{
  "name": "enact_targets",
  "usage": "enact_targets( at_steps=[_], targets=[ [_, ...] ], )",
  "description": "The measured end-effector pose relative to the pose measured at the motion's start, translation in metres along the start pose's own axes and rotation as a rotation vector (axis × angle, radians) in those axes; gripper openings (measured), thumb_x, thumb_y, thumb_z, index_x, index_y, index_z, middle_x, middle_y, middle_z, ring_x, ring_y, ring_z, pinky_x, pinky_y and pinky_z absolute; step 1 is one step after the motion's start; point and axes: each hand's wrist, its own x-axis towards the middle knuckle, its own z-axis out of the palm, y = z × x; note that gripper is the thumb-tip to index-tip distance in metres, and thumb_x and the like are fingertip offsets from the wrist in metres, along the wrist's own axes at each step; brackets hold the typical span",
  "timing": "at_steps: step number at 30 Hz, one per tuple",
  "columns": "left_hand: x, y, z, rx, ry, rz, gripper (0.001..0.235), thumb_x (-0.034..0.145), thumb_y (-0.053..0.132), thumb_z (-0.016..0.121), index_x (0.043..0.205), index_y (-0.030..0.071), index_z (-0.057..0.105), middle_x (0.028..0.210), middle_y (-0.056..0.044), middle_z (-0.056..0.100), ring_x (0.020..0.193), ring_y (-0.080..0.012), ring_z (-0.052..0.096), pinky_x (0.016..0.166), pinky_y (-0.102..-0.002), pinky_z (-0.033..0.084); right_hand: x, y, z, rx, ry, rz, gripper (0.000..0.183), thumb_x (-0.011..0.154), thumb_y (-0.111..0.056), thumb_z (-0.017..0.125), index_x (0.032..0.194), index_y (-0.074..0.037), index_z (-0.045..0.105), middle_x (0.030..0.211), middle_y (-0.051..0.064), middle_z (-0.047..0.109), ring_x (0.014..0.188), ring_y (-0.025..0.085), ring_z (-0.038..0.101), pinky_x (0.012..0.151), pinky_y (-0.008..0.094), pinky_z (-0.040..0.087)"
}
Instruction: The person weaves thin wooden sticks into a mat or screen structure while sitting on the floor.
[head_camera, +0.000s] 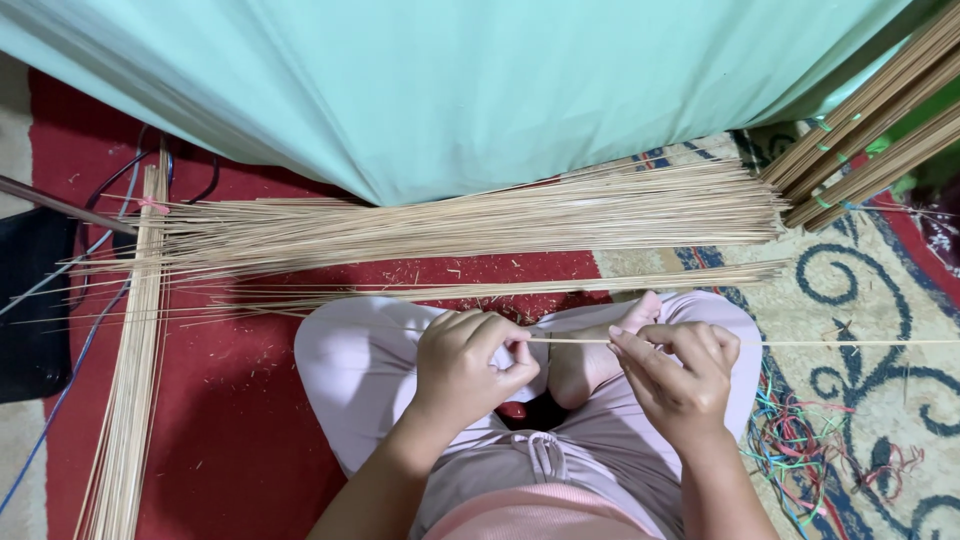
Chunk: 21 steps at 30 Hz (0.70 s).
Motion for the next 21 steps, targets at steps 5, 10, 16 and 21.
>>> enact_targets(
  at_steps=[5,10,16,21],
  targets=[
    [-0.001,0.0,-0.001,-0.01,-0.009,-0.013,0.019,0.067,0.003,0.07,0.079,0.017,0.065,0.068,0.004,0.064,0.059,-0.0191,0.059,0.057,-0.035,0.044,-0.001,0.0,0.0,0.013,0.005,-0.008,0.021,0.096,-0.017,0.078,0.116,-0.024,0.075,0.095,-0.003,0.065,0.077,0.019,0.054,0.091,0.038,0.029],
    [-0.005,-0.006,-0.005,-0.037,-0.057,-0.039,0.019,0.074,0.015,0.084,0.081,0.019,0.067,0.07,0.01,0.066,0.061,-0.0153,0.065,0.06,-0.035,0.05,-0.003,0.001,0.003,0.012,-0.005,-0.004,0.023,0.095,-0.018,0.079,0.117,-0.025,0.075,0.096,-0.004,0.064,0.08,0.019,0.056,0.092,0.038,0.029],
    [-0.007,-0.017,-0.01,-0.134,-0.14,-0.028,0.017,0.086,0.023,0.086,0.09,0.011,0.073,0.084,-0.001,0.077,0.07,-0.0209,0.072,0.064,-0.036,0.054,0.002,-0.002,0.006,0.016,0.014,-0.013,0.024,0.096,-0.015,0.078,0.117,-0.025,0.075,0.093,-0.005,0.063,0.078,0.02,0.054,0.092,0.037,0.028],
    [-0.009,-0.019,-0.014,-0.116,-0.222,-0.082,0.011,0.098,0.024,0.069,0.092,0.015,0.072,0.085,0.005,0.078,0.073,-0.0183,0.072,0.07,-0.038,0.045,0.001,-0.004,0.002,-0.029,0.08,-0.09,0.018,0.1,-0.015,0.07,0.114,-0.025,0.076,0.095,-0.003,0.066,0.079,0.02,0.055,0.087,0.037,0.028]
  ],
)
